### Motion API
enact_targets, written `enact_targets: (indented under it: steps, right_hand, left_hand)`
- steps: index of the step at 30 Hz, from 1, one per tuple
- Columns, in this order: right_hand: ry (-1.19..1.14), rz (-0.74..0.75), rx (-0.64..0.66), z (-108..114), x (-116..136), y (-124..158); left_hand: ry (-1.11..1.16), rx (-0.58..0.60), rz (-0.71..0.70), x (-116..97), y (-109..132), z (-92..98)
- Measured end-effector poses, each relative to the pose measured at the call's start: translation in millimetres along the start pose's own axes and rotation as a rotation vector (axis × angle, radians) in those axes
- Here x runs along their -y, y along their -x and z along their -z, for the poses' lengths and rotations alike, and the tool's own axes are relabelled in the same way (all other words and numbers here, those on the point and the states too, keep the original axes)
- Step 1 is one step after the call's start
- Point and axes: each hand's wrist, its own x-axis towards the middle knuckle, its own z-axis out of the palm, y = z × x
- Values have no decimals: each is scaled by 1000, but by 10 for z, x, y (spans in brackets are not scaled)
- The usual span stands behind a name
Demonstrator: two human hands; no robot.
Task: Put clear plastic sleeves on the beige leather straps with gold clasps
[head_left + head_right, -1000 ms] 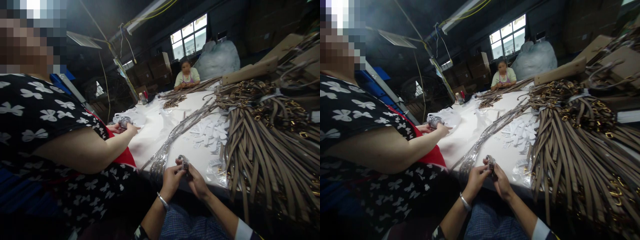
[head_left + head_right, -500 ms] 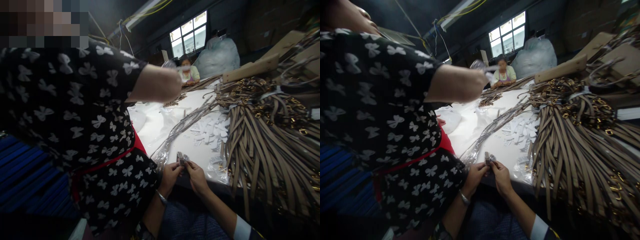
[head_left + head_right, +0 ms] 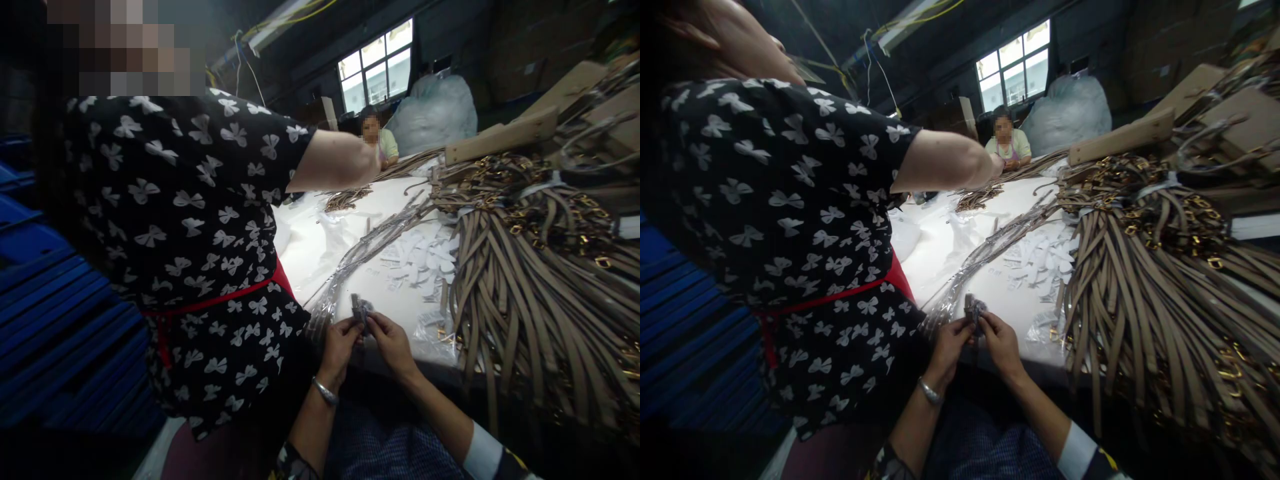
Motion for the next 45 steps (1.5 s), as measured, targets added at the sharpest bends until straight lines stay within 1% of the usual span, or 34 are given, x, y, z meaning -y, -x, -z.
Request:
enact_targets:
  steps: [2,4,7,9,11,13,14,16,17,18,20,22,25,28,30,35,42,45]
  right_hand:
    - [33,4,-77,-7,-25,-16]
    - [64,1,-125,-9,-47,-30]
    - [115,0,-111,43,-41,-36]
    - [159,-1,-87,133,10,-30]
    - [212,11,-105,259,97,-35]
    - [316,115,-125,399,193,-75]
    - [385,194,-107,467,230,-112]
    - [538,329,19,592,261,-212]
    - [601,357,106,647,251,-268]
    - [645,352,186,697,225,-322]
    - [699,311,295,781,144,-409]
    - [727,287,334,837,58,-461]
    - [767,272,349,878,-11,-503]
    - [813,246,367,903,17,-578]
    - [847,217,415,920,71,-662]
    - [952,177,547,889,165,-827]
    - [1204,227,595,698,99,-761]
    - [1274,247,690,596,139,-868]
  left_hand:
    - [-45,-13,-13,11,-22,-12]
    - [-109,-16,-39,0,-49,-7]
    - [-250,-8,-95,-66,-92,37]
    - [-375,-21,-143,-119,-117,63]
    - [-516,-29,-194,-148,-135,47]
    - [-657,-4,-243,-134,-140,-33]
    - [-722,20,-266,-113,-137,-95]
    - [-837,65,-312,-52,-120,-232]
    - [-885,80,-336,-19,-109,-293]
    - [-928,91,-359,10,-96,-342]
    - [-997,107,-402,56,-73,-387]
    - [-1039,124,-436,84,-54,-370]
    - [-1106,139,-496,114,-30,-298]
    - [-1180,130,-573,149,-19,-256]
    - [-1195,122,-601,174,-25,-253]
    - [-1150,134,-640,247,-66,-264]
    - [-1072,91,-654,347,-64,-273]
    - [-1071,111,-674,354,-70,-270]
